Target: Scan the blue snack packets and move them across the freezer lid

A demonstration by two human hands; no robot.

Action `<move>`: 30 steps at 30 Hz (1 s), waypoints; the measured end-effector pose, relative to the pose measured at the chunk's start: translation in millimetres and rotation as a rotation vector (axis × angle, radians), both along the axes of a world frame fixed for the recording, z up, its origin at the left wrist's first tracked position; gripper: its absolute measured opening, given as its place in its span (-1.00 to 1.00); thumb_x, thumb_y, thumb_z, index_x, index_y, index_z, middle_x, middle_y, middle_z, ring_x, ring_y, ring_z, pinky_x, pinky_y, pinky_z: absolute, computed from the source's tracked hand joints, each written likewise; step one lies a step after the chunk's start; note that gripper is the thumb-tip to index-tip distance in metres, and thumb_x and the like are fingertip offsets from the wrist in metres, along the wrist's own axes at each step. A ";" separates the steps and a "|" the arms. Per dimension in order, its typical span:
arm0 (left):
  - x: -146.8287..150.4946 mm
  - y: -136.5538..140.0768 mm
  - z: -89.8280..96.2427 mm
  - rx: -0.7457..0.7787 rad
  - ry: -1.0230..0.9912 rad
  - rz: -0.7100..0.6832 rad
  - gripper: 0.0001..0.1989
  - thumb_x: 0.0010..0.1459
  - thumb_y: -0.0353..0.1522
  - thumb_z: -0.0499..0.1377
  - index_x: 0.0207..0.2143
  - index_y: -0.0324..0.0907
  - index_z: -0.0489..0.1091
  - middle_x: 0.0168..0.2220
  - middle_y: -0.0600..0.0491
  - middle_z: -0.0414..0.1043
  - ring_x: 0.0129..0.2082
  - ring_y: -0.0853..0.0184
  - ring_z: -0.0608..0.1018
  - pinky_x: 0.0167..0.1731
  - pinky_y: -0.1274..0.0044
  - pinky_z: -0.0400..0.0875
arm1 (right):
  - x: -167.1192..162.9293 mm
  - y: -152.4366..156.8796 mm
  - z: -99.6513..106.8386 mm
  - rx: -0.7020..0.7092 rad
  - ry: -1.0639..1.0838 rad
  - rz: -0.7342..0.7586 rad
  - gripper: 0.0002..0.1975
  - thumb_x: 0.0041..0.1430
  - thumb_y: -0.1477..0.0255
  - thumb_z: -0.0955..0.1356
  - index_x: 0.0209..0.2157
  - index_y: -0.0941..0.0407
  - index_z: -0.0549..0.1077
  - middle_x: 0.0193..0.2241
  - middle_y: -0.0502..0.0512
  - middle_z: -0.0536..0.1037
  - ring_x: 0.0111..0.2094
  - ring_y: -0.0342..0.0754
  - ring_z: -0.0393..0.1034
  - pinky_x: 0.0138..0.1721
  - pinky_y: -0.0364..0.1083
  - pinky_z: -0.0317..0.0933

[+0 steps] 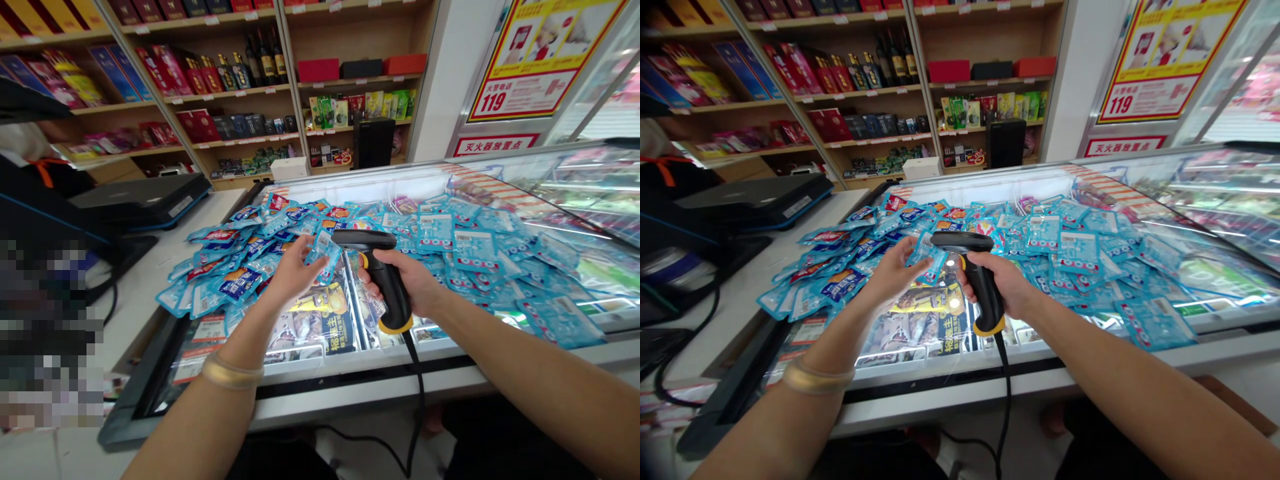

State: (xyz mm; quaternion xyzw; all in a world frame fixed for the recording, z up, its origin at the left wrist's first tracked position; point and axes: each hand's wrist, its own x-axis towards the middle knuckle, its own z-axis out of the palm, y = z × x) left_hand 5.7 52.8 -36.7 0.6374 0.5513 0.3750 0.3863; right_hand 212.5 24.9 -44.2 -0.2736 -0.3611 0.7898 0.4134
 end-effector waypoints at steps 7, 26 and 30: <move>0.2 0.4 0.4 0.029 0.002 0.012 -0.65 -0.03 -0.23 0.23 -0.19 -0.15 0.31 -0.24 0.04 0.39 -0.37 0.36 0.45 -0.61 0.62 0.37 | -0.5 1.6 -2.9 -0.004 -0.007 0.018 -0.74 0.01 0.25 0.42 -0.38 0.17 0.48 -0.52 0.03 0.47 -0.60 -0.20 0.28 -0.56 -0.20 0.25; 182.9 23.1 18.3 0.238 -0.096 -0.226 -0.46 0.06 -0.36 0.23 0.11 -0.18 0.22 0.04 -0.12 0.41 0.00 0.17 0.49 -0.06 0.35 0.41 | 155.8 -34.1 30.1 0.071 -0.014 -0.559 -0.74 -0.06 0.29 0.43 -0.36 0.17 0.45 -0.53 0.03 0.44 -0.60 -0.19 0.26 -0.61 -0.22 0.20; 217.0 19.1 10.8 0.301 0.048 -0.164 -0.35 0.07 -0.32 0.25 0.20 -0.21 0.16 0.05 -0.19 0.36 0.05 0.12 0.45 0.02 0.27 0.37 | 184.3 -37.5 13.6 0.033 -0.034 -0.638 -0.76 -0.06 0.30 0.43 -0.37 0.16 0.44 -0.55 0.03 0.42 -0.60 -0.18 0.25 -0.62 -0.21 0.20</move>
